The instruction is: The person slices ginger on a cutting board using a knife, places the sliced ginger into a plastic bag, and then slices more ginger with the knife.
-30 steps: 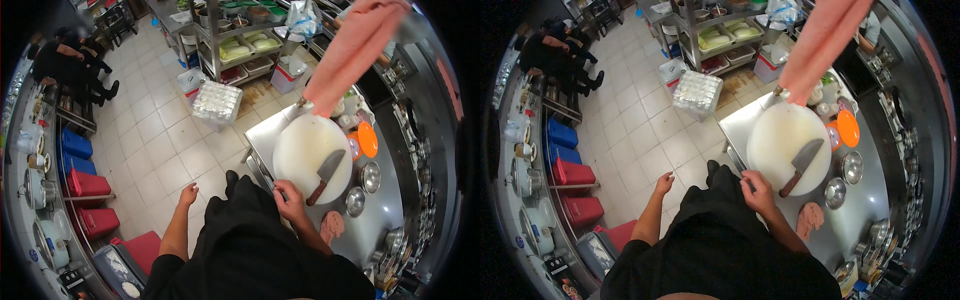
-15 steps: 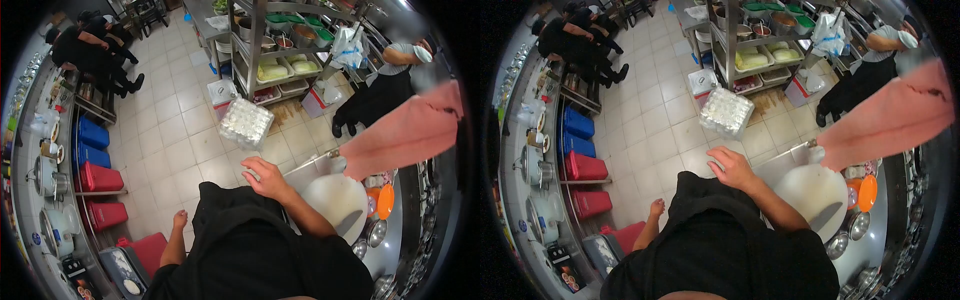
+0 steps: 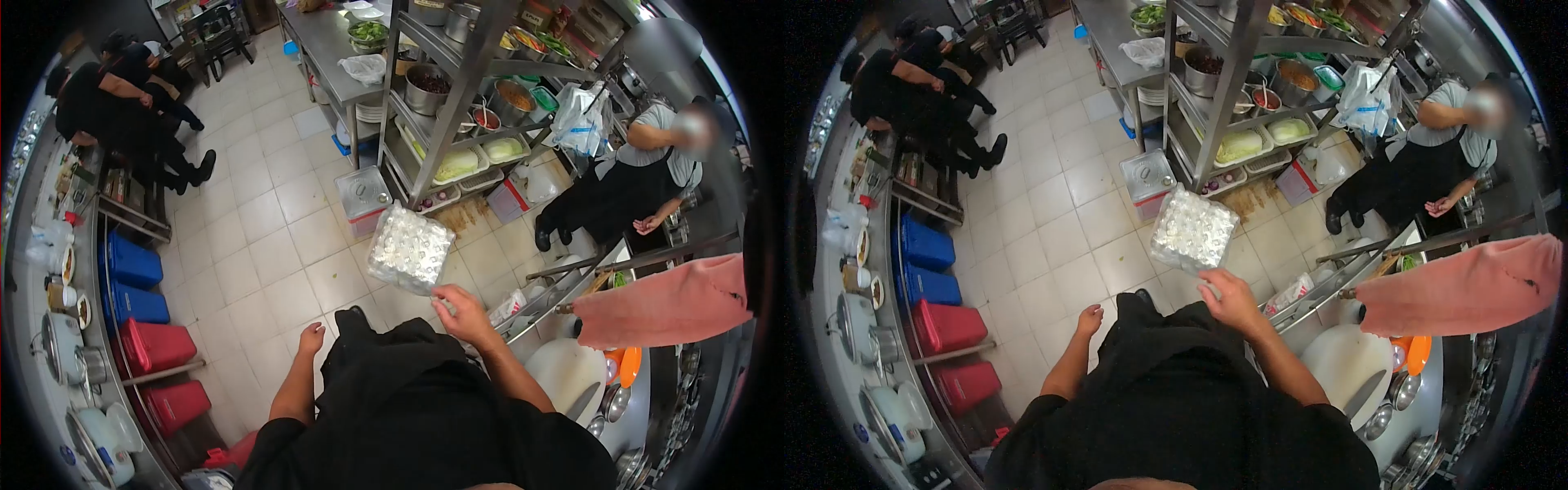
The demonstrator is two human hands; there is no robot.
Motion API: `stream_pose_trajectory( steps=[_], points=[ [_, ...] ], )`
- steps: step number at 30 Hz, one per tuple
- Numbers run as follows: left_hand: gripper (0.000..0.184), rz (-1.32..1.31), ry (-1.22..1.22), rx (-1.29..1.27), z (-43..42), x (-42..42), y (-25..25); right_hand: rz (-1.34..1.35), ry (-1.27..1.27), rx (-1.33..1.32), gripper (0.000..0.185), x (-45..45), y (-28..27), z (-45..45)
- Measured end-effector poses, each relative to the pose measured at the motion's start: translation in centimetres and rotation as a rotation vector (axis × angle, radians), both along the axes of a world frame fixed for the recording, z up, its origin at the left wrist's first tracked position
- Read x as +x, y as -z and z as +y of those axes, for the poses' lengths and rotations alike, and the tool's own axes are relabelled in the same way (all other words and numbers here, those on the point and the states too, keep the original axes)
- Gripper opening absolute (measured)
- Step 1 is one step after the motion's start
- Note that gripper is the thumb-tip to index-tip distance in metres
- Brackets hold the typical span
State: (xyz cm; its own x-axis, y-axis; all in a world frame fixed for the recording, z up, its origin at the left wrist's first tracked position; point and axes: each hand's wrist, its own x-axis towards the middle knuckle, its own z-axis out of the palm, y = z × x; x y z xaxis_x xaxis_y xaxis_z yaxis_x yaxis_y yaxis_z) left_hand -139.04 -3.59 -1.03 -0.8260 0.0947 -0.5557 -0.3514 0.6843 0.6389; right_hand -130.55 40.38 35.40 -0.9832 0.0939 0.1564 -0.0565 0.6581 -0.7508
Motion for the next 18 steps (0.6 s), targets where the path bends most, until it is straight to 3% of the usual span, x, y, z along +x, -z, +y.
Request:
stream_pose_trajectory(
  steps=[5,8,12,13,15,17,18],
  points=[
    [0.044,0.153,0.219,-0.059,3.1,-8.4,-3.0,0.126,0.283,-0.110,0.024,-6.8,-0.3,3.2],
    [0.044,0.023,0.128,0.017,4.2,-11.4,-1.8,0.170,0.490,-0.186,0.025,-9.6,1.4,8.0],
    [0.045,0.040,0.229,-0.034,5.4,-12.8,-3.1,0.250,0.671,-0.462,0.031,-12.9,3.5,16.7],
    [0.045,-0.005,0.202,0.003,4.7,-13.0,-0.5,0.313,0.719,-0.535,0.033,-13.5,3.4,18.4],
    [0.045,0.067,0.275,-0.063,4.4,-12.8,-0.2,0.319,0.795,-0.442,0.040,-15.0,4.1,23.1],
    [0.045,-0.061,0.231,-0.091,5.4,-12.6,-2.7,0.351,0.874,-0.500,0.044,-16.9,5.5,27.7],
    [0.044,0.024,0.295,-0.095,5.6,-12.3,-3.5,0.372,0.906,-0.516,0.044,-18.0,5.5,29.9]
  ],
)
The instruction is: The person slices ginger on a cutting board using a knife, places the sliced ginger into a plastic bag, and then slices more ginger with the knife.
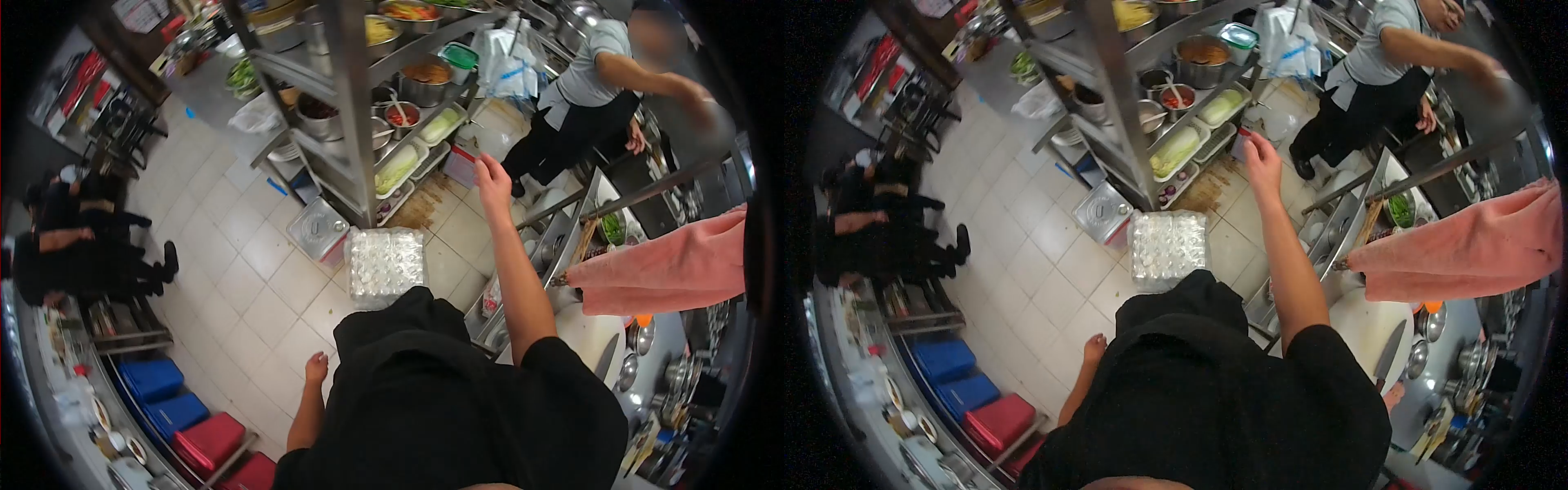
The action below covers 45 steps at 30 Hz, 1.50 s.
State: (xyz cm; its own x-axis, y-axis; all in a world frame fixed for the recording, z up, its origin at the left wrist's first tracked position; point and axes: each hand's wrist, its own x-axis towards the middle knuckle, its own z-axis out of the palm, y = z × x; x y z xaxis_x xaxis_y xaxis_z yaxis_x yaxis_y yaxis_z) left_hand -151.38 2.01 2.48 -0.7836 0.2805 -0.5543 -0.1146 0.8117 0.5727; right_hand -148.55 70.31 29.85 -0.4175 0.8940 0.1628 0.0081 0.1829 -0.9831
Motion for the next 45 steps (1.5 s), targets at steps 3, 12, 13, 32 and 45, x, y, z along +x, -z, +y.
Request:
stream_pose_trajectory(
  steps=[3,12,13,32,45],
  points=[
    [0.045,0.042,0.099,0.040,-0.4,-0.7,1.3,0.029,0.073,-0.096,0.045,-2.9,-0.4,5.9],
    [0.047,-0.087,-0.220,0.039,11.3,-6.8,-10.0,-0.063,0.177,0.011,0.058,-14.5,1.3,27.6],
    [0.047,-0.104,-0.263,0.044,12.0,-7.2,-10.1,-0.089,0.186,0.050,0.059,-15.4,0.6,29.1],
    [0.048,-0.189,-0.455,0.138,12.4,-2.7,-9.5,-0.450,0.635,0.163,0.037,-22.4,1.8,41.5],
    [0.044,0.001,0.052,-0.163,19.3,-8.4,-11.6,-0.401,0.421,0.226,0.037,-19.9,3.1,42.3]
  ],
)
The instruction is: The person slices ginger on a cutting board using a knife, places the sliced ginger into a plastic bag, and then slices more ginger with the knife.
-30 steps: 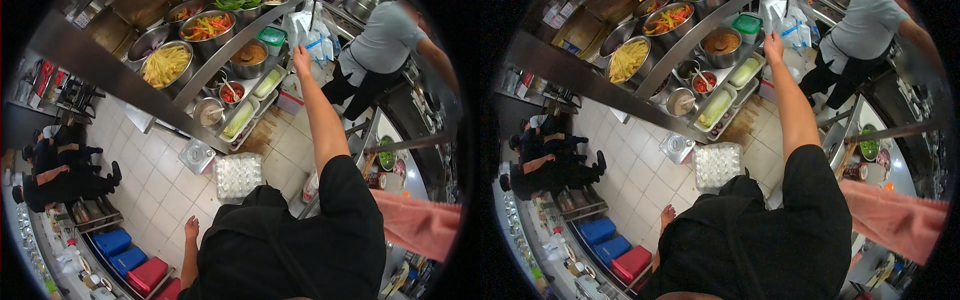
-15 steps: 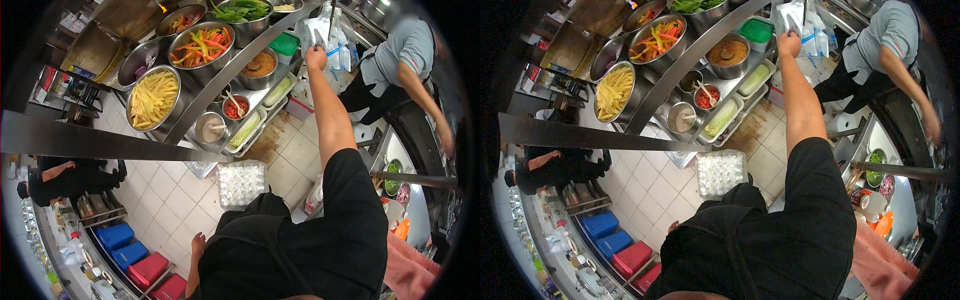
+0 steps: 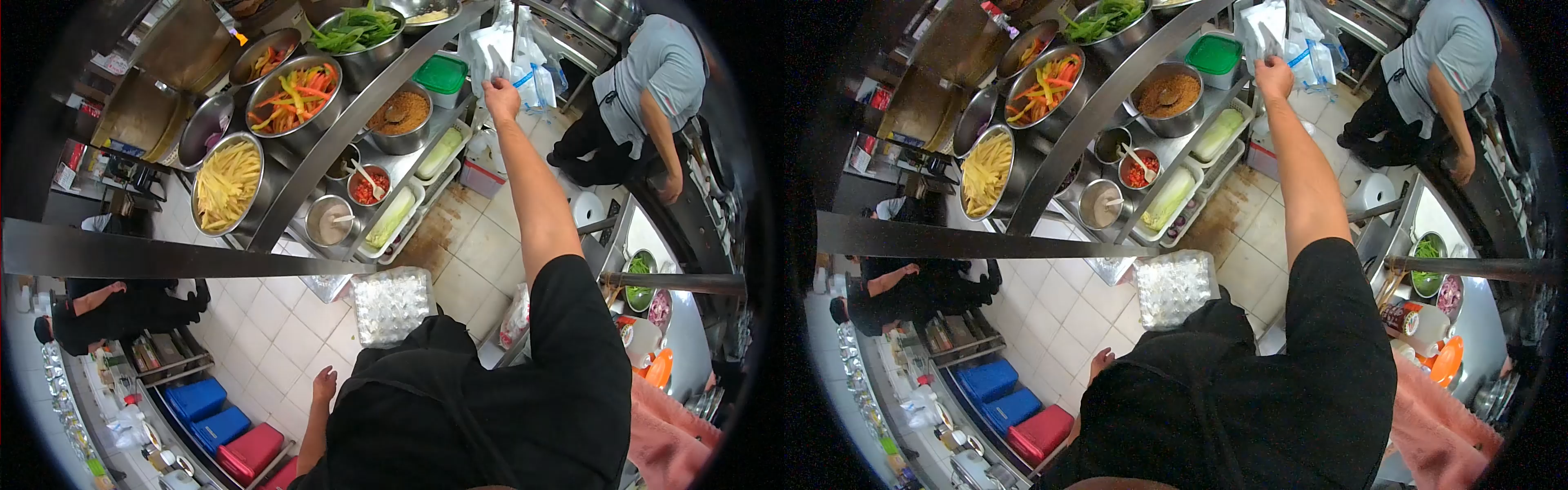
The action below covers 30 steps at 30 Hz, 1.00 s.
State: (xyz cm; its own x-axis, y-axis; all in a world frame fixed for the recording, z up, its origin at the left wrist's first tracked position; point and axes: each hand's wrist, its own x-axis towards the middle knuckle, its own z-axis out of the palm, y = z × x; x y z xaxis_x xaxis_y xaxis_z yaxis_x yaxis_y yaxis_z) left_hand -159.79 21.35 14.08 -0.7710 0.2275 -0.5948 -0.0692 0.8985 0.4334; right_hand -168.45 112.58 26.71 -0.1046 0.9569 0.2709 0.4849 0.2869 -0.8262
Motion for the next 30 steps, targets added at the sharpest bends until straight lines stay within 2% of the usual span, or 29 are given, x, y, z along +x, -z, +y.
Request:
stream_pose_trajectory(
  steps=[3,7,11,13,14,17,19,21,23,24,27,30],
  points=[
    [0.043,0.009,-0.152,0.090,0.3,-2.0,0.6,-0.090,0.064,-0.011,0.037,-0.6,-1.2,0.1],
    [0.043,0.124,-0.146,0.165,0.0,-3.0,1.1,-0.062,0.118,-0.022,0.035,-0.8,-1.4,0.5],
    [0.044,0.059,-0.162,0.073,1.0,-0.5,-1.2,0.028,0.066,0.021,0.032,0.1,0.2,0.4],
    [0.045,0.067,-0.075,0.026,-1.1,1.2,0.6,0.072,-0.016,0.034,0.031,1.0,0.3,-0.1],
    [0.045,-0.053,-0.220,0.111,-3.2,2.4,2.8,0.130,0.002,0.040,0.032,1.4,0.3,-0.5],
    [0.046,0.065,-0.178,0.220,-7.5,4.6,7.3,0.231,0.094,0.087,0.033,2.8,0.5,-0.8],
    [0.045,-0.027,-0.139,0.119,-7.3,5.3,5.3,0.206,0.194,0.160,0.035,3.1,0.8,0.6],
    [0.045,-0.056,-0.114,0.058,-5.9,5.3,3.1,0.089,0.126,0.062,0.038,2.9,1.0,1.9],
    [0.044,0.012,-0.059,0.136,-6.9,3.7,5.0,0.052,-0.012,-0.053,0.037,2.5,-0.5,1.9],
    [0.043,0.046,-0.031,0.175,-7.2,3.0,5.8,-0.083,0.008,-0.051,0.033,2.3,-1.4,1.8],
    [0.043,0.048,-0.109,0.020,-1.0,1.1,0.1,-0.035,0.098,-0.008,0.032,1.9,-1.4,1.9],
    [0.043,0.052,-0.167,0.077,0.0,-0.3,1.4,0.078,0.109,-0.019,0.030,2.5,-0.3,2.5]
  ],
)
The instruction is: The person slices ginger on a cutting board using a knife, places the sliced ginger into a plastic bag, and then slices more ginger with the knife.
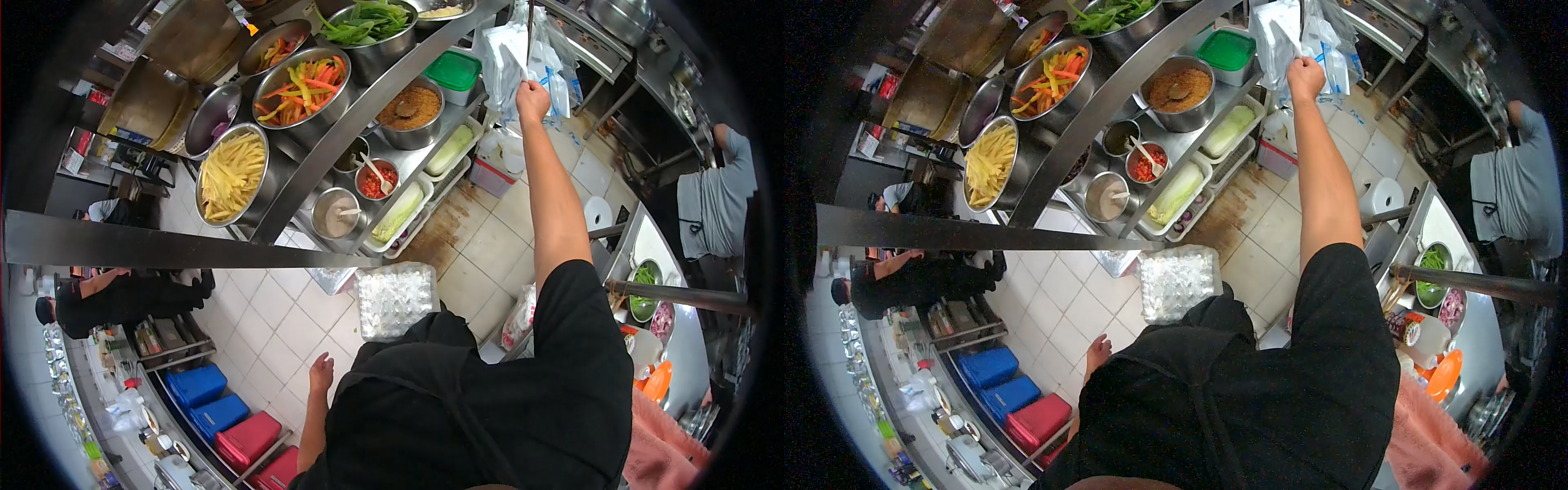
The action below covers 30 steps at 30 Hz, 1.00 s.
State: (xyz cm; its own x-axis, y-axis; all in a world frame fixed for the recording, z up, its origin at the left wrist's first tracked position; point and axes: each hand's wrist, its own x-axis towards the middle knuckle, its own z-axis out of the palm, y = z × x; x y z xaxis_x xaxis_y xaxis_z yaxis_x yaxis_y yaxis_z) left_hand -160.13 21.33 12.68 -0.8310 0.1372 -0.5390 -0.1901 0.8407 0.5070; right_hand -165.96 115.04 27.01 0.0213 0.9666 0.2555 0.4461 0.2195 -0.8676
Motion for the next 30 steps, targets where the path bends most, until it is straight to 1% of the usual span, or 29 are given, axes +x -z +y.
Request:
stream_pose_trajectory(
  steps=[2,5,8,9,11,14,17,18,20,24,26,27,29,30],
  points=[
    [0.043,0.006,-0.001,0.049,0.5,-0.3,0.3,0.014,0.002,0.041,0.028,0.9,0.0,-0.4],
    [0.044,-0.019,0.063,0.019,1.6,0.1,-0.9,-0.011,0.016,0.114,0.028,2.7,-1.5,-1.9],
    [0.045,-0.003,0.107,0.009,-0.3,0.7,0.8,0.001,-0.009,0.216,0.026,3.9,-2.3,-2.0],
    [0.045,-0.010,0.110,-0.001,0.0,0.8,0.0,0.015,-0.028,0.253,0.025,4.1,-2.4,-1.9],
    [0.046,-0.024,0.110,-0.022,1.1,1.3,-2.6,0.066,-0.046,0.242,0.024,4.4,-3.0,-1.3],
    [0.046,-0.042,0.090,0.026,-1.7,1.3,0.5,0.144,-0.048,0.220,0.023,4.4,-3.5,-1.2],
    [0.047,-0.089,0.006,0.090,-1.8,1.2,0.9,0.253,-0.026,0.158,0.027,4.2,-2.4,-0.2],
    [0.047,-0.062,0.046,0.042,-1.2,1.0,0.2,0.293,-0.020,0.132,0.029,4.1,-2.0,0.2],
    [0.048,-0.013,0.123,-0.054,1.0,0.6,-1.9,0.376,-0.084,0.092,0.030,4.1,-2.1,-0.2],
    [0.048,-0.041,0.081,0.040,0.6,0.3,0.1,0.483,-0.228,-0.006,0.031,4.5,-2.2,-1.9],
    [0.048,-0.050,0.033,0.094,-0.3,0.4,1.9,0.529,-0.248,-0.133,0.024,5.1,-2.8,-3.1],
    [0.048,-0.058,0.037,0.087,-0.2,0.4,1.8,0.553,-0.259,-0.195,0.021,5.2,-2.8,-3.3],
    [0.048,-0.073,0.047,0.071,0.0,0.4,1.6,0.493,-0.293,-0.133,0.020,5.6,-2.6,-3.8],
    [0.047,-0.095,0.019,0.120,-0.3,0.4,2.0,0.462,-0.310,-0.103,0.020,5.7,-2.3,-3.9]
  ],
)
